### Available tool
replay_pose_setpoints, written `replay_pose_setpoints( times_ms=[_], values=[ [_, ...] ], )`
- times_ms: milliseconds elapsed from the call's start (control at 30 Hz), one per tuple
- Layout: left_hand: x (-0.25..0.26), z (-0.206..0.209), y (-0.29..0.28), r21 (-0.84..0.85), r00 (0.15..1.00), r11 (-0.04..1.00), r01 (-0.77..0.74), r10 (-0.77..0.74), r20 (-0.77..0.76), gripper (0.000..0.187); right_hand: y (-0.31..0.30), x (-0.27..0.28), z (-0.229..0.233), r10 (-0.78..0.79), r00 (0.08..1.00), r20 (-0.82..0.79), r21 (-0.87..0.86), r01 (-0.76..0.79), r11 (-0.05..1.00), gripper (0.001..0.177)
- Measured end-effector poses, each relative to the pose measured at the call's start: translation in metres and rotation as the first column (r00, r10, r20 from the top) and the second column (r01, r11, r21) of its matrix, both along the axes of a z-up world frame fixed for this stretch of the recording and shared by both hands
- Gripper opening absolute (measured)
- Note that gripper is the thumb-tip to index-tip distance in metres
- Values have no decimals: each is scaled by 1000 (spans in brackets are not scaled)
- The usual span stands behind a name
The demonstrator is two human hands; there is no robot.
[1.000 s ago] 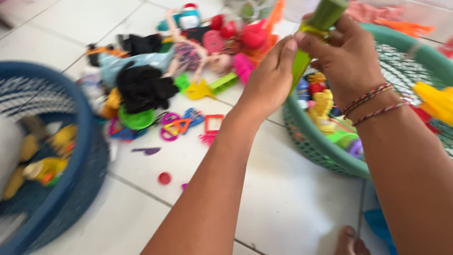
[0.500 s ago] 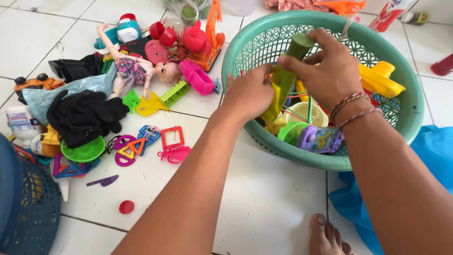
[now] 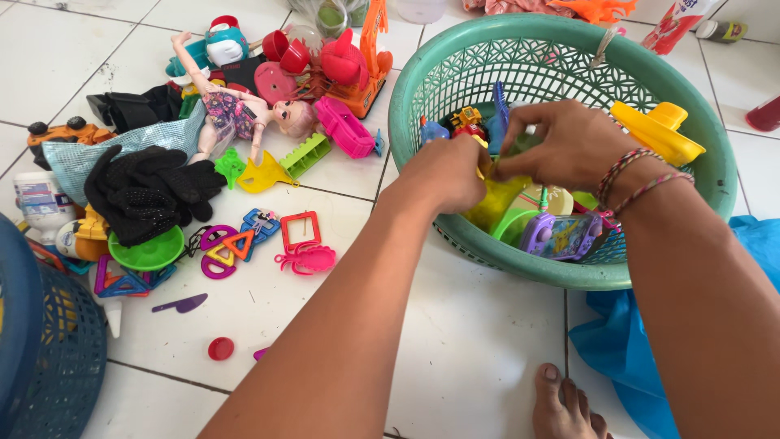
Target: The person sorts a pile of mixed toys on a tiled floor into two plastic baskets. They pick up items such as a toy cash register, plastic hangers, a toy scale, a toy phone, plastic bags, and geometric shapes, placing them into either a blue or a green basket.
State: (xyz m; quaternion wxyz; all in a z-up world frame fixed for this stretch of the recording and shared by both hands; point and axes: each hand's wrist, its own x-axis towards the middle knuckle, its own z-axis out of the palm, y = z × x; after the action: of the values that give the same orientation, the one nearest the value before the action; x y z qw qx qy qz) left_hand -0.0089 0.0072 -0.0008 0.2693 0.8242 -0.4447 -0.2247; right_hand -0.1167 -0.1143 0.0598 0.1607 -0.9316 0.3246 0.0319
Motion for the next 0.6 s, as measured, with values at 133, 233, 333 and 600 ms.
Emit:
replay_pose_setpoints(
  times_ms=[133,233,333,600],
  values=[
    [-4,-3,-1,98,993,991,86,-94,77,42,17,2,-2,39,993,-115,79,-30,996,35],
    [-7,-7,-2,182,970,972,147,-178,168,44,26,-2,-5,77,981,-180,209,-39,977,42],
    [-8,-11,-3,198,960,966,164,-203,195,40,25,-4,-4,43,982,-183,432,41,901,45],
    [-7,-13,6,39,964,995,93,-100,248,20,14,-4,-4,97,933,-345,550,118,827,58]
  ],
)
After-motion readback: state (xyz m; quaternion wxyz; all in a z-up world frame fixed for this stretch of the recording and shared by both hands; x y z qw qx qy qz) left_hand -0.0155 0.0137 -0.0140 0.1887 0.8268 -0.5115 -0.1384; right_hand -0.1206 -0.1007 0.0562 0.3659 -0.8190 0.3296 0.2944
